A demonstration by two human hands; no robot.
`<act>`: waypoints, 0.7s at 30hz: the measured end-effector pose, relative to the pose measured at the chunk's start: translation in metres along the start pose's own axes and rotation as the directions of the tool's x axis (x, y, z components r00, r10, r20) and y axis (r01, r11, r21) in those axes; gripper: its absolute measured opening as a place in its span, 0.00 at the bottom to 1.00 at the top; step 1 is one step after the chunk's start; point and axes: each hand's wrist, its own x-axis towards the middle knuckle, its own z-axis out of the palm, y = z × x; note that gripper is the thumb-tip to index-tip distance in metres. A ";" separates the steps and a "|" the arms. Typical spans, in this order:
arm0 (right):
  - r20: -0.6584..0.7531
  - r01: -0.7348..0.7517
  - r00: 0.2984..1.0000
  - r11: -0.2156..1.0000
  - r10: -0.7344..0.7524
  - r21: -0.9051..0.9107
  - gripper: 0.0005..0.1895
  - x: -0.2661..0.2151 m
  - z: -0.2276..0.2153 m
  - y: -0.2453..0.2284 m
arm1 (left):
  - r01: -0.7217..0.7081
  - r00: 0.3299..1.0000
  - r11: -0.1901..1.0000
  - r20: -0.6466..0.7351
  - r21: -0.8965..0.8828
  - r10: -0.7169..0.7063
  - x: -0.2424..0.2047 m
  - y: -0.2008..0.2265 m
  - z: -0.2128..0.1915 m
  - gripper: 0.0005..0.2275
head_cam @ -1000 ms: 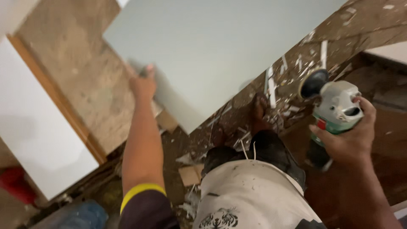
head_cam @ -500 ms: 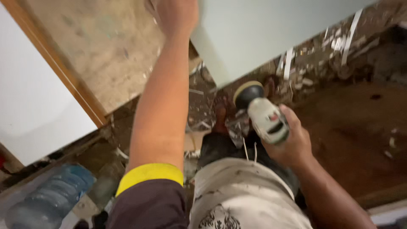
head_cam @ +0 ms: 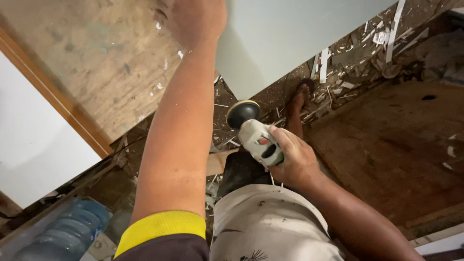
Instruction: The person sands the edge of a board using a handheld power sander, turning the board to reach different sides.
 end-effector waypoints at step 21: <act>-0.528 -0.060 0.845 0.996 0.085 0.063 0.47 0.064 -0.136 0.067 | 0.083 0.994 0.994 -0.065 -0.070 -0.087 -0.003 -0.013 0.000 0.49</act>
